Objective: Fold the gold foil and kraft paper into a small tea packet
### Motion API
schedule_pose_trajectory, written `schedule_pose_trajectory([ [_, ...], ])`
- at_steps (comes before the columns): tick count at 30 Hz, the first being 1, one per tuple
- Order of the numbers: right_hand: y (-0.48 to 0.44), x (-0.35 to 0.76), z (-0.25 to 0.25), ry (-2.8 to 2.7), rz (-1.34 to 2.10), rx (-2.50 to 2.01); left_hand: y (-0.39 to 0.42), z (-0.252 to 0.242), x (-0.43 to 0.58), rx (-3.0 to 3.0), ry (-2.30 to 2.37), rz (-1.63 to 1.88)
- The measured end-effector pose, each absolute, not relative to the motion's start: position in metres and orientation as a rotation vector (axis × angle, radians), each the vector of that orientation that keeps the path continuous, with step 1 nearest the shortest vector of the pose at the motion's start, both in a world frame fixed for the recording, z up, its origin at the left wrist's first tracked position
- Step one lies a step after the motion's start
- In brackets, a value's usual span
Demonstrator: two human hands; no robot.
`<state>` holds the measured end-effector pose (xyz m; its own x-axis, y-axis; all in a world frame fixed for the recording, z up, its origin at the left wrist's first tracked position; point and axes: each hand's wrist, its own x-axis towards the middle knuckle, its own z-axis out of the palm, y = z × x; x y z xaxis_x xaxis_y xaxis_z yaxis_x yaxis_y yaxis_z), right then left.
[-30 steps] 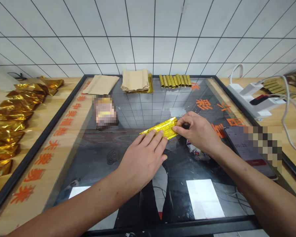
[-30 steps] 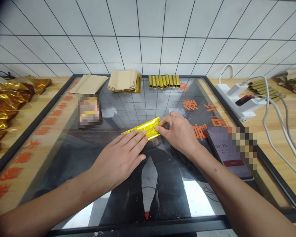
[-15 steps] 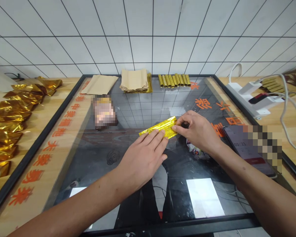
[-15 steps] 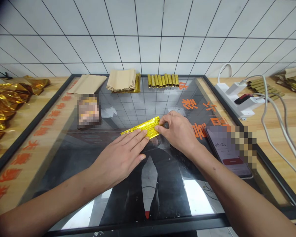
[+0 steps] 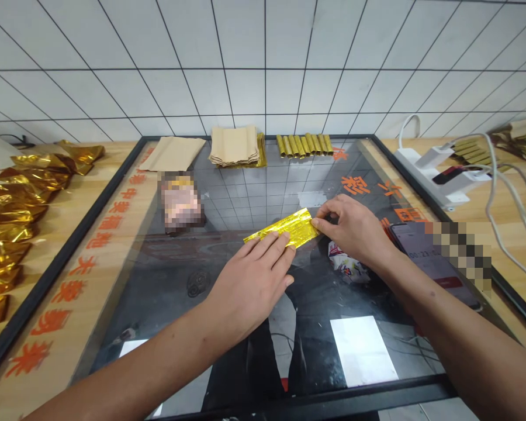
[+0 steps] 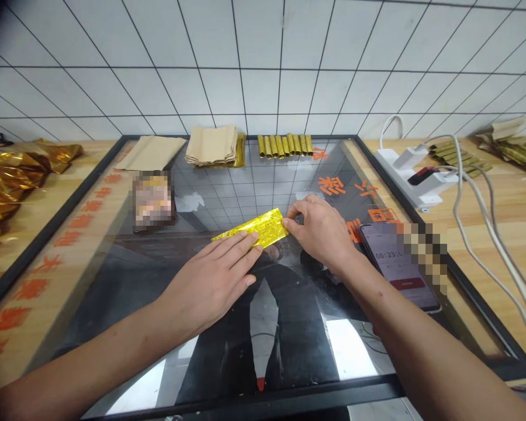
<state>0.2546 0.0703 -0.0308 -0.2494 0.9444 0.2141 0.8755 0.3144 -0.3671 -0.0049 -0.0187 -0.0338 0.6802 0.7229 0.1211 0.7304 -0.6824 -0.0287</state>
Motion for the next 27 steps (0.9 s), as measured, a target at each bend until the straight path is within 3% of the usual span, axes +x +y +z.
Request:
schedule_pose_trajectory([
  [6, 0.065, 0.252, -0.026, -2.143, 0.268, -1.586, -0.018, -0.034, -0.004, -2.814, -1.234, -0.177],
  [14, 0.035, 0.231, -0.038, -2.238, 0.017, -1.563, -0.019, -0.035, -0.003, -2.817, -1.248, -0.193],
  [27, 0.049, 0.250, -0.041, -2.215, 0.122, -1.551, -0.019, -0.035, -0.004, -2.846, -1.286, -0.180],
])
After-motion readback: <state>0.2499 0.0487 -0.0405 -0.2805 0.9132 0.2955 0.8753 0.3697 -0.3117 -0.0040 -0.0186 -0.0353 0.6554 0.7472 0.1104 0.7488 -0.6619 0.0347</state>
